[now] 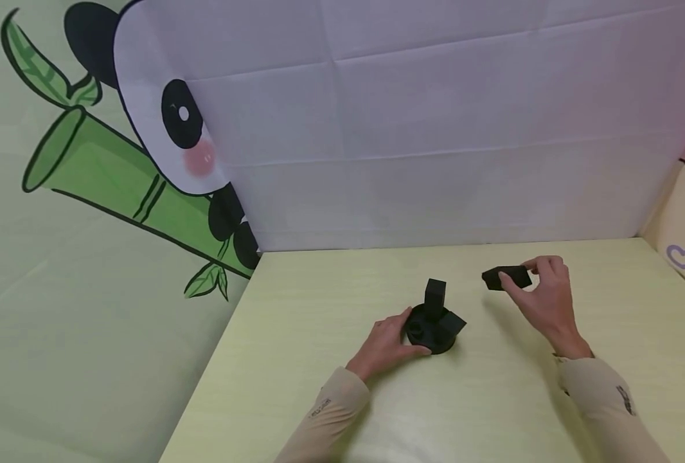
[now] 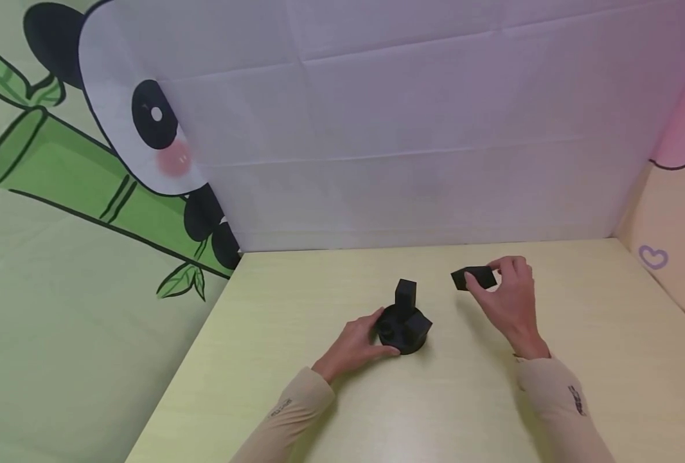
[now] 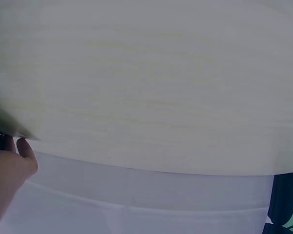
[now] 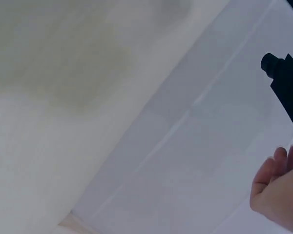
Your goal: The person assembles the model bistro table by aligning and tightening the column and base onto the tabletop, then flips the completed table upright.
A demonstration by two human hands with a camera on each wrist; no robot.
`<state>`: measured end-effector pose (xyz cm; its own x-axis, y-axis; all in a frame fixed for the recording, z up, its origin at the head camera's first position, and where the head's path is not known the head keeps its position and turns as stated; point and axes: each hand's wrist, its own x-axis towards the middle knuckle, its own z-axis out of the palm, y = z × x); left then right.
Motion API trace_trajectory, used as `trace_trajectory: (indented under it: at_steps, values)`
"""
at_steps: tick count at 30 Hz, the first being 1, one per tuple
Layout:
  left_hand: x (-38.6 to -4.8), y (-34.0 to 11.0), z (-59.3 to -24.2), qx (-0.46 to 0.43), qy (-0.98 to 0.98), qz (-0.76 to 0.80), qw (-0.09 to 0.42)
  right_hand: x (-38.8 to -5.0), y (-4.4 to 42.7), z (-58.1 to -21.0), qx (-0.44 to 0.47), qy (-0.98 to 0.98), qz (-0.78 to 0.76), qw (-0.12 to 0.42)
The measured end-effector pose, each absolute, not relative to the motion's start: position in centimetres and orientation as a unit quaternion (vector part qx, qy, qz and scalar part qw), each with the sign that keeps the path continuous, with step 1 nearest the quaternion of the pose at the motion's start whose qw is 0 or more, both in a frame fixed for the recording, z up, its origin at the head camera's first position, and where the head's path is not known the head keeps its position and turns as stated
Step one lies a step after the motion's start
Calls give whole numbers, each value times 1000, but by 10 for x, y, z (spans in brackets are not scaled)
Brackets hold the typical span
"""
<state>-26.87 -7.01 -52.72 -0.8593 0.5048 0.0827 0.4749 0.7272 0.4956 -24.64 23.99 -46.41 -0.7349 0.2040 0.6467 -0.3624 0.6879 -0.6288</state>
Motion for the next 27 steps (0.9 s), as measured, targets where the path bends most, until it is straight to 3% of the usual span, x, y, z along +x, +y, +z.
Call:
trace_trajectory:
  at_steps: [5, 11, 17, 27]
  values:
    - [-270, -70, -528, 262, 930, 255, 30, -244, 205, -433, 130, -830, 408, 357]
    - [-269, -71, -528, 261, 930, 257, 35, -239, 167, -415, 215, -878, 362, 228]
    - [-270, -71, -529, 262, 927, 267, 36, -242, 141, -415, 212, -924, 301, 99]
    - [-272, -71, -531, 280, 915, 288, 25, -254, 120, -424, 192, -952, 235, 48]
